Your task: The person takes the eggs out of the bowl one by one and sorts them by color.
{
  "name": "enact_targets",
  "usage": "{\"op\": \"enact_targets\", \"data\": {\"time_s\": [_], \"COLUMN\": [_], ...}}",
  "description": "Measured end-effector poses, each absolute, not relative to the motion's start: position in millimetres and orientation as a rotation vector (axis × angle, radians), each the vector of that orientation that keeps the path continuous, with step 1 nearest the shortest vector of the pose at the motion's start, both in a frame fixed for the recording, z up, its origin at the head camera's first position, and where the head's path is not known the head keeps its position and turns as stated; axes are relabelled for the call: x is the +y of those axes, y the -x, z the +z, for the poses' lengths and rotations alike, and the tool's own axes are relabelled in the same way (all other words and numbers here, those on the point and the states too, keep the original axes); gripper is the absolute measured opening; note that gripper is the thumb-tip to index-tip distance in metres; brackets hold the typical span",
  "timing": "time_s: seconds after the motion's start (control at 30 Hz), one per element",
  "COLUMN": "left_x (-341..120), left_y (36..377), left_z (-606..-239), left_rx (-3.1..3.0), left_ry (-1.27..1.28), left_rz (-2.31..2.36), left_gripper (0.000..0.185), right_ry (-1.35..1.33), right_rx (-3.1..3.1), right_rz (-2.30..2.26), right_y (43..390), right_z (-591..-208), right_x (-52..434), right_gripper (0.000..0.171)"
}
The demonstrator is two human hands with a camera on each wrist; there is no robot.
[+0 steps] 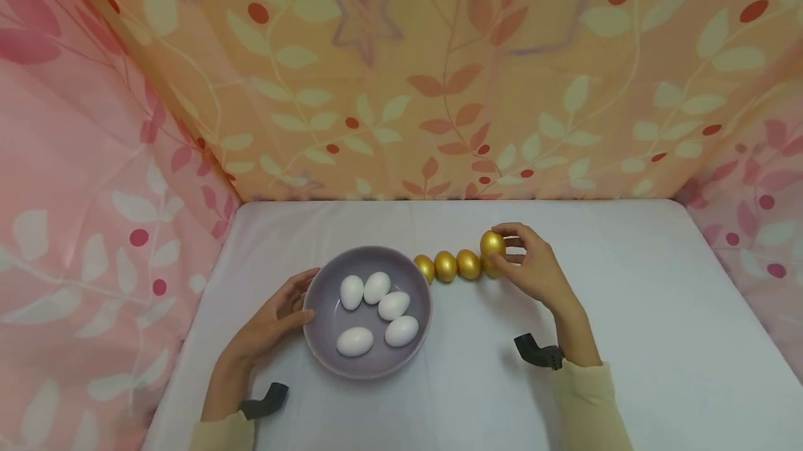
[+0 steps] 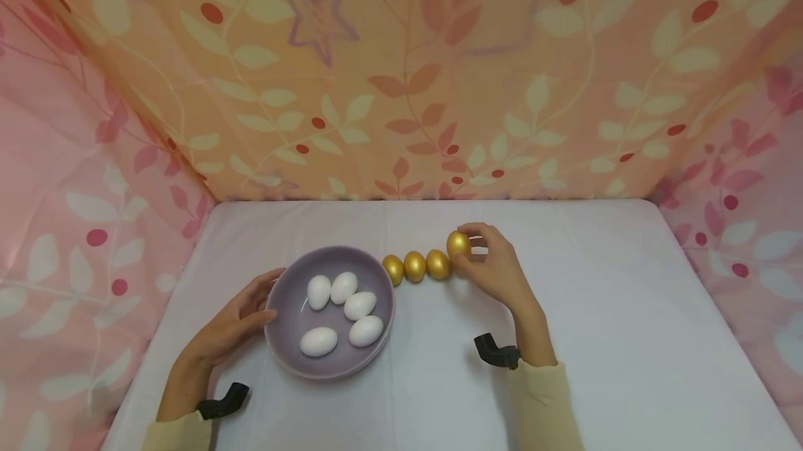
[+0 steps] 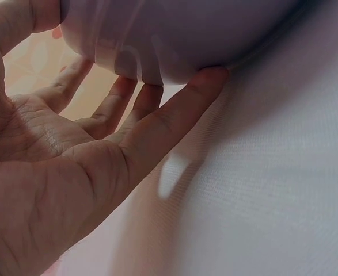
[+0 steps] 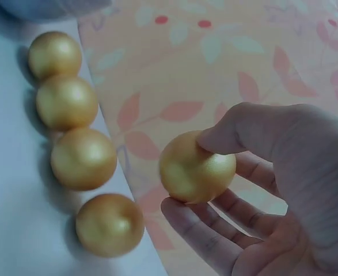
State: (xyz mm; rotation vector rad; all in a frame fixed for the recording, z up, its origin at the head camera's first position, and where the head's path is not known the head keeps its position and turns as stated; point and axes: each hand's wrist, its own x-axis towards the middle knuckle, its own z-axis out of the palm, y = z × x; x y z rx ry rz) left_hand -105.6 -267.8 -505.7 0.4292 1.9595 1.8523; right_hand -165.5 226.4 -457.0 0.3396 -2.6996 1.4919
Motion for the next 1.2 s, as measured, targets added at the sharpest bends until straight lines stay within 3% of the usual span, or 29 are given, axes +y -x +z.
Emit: {"op": "enact_targets", "data": {"time_s": [0.77, 1.2], "left_x": [-266, -268], "left_y": [103, 104], "left_z": [-500, -503], "left_rx": [1.926, 1.929], "left_ry": [-0.385, -0.384], "left_rz": [1.869, 1.879], "left_gripper": [0.070, 0.069], "right_ry": [-0.142, -0.163], "right_rx": [-2.923, -3.062], "right_rz": [1.298, 1.194], "right_y": [163, 167], "right_z": [-479, -480], "right_x": [259, 259], "right_gripper": [0.045, 0.047]}}
